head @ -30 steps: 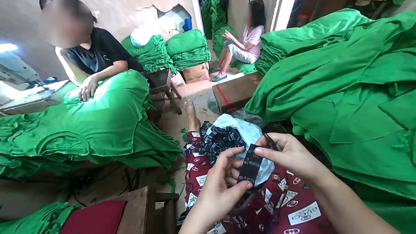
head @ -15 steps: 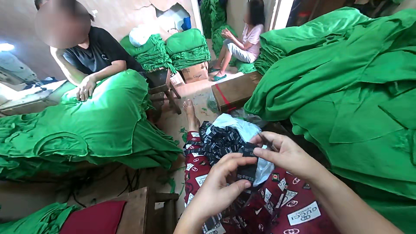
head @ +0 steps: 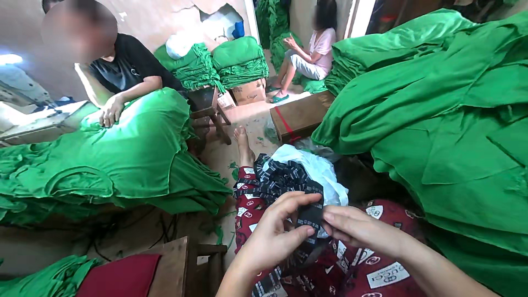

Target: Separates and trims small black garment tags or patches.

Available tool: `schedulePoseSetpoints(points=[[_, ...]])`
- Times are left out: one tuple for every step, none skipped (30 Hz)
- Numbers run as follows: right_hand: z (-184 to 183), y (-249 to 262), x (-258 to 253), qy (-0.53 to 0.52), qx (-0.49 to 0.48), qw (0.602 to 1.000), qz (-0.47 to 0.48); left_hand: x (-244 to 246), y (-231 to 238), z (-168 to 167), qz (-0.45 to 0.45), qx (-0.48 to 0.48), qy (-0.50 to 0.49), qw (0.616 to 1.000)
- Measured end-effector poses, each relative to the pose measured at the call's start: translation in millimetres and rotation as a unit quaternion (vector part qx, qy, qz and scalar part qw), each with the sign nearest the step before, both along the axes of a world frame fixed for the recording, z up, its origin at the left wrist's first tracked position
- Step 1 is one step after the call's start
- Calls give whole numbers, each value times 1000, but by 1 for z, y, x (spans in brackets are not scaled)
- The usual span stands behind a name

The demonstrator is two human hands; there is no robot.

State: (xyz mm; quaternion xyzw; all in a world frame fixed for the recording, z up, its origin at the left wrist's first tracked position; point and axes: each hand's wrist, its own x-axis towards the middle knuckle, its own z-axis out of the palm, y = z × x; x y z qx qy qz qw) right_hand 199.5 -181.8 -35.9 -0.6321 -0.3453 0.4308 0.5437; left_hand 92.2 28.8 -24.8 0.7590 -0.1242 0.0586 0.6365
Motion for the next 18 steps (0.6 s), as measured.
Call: schedulePoseSetpoints(points=[[1,0,1,2,-3,1000,-2,0,0,1,3,4,0,1000],[1,0,2,3,-9,1000,-10,-1,1,2,6,7,2,1000],[1,-2,2,4,-11,1000,-19,-1,3,2,9,7,3,1000],[0,-4,3,-1,-13,1000,-25,-1,4,2,12,8,3,1000],[0,-6,3,-5,-15,1000,-25,-2,6,3,15,10,4,1000],[1,-8,3,-6,-18,1000,-24,-2,7,3,17,11,4,1000],[2,-10,3,-8,-23,1000,-19,-2,8,3,19,13,2,1000],[3,-11,1,-15,-24,999,-17,-2,8,3,19,12,-1,1000],[4,-11,-1,-26,-22,999,-15,-2,8,3,17,9,-3,1000],[5,-10,-3,-39,-19,999,-13,-2,7,3,12,6,-3,1000],[5,-8,-4,-50,-12,999,-12,-2,6,4,9,6,-2,1000],[3,-6,-4,-56,0,998,-11,-2,4,6,4,7,0,1000],[2,-4,-4,-59,11,998,-10,-2,3,7,-1,10,1,1000],[2,-2,-3,-56,18,998,-8,-3,2,8,-6,13,1,1000],[2,-1,-3,-53,20,998,-5,-3,2,9,-10,13,-1,1000],[4,1,-4,-49,20,999,-3,-3,2,8,-14,13,-3,1000],[5,2,-5,-46,19,999,0,-3,1,8,-17,14,-3,1000],[5,3,-5,-40,19,999,-2,-3,1,7,-17,17,-3,1000]])
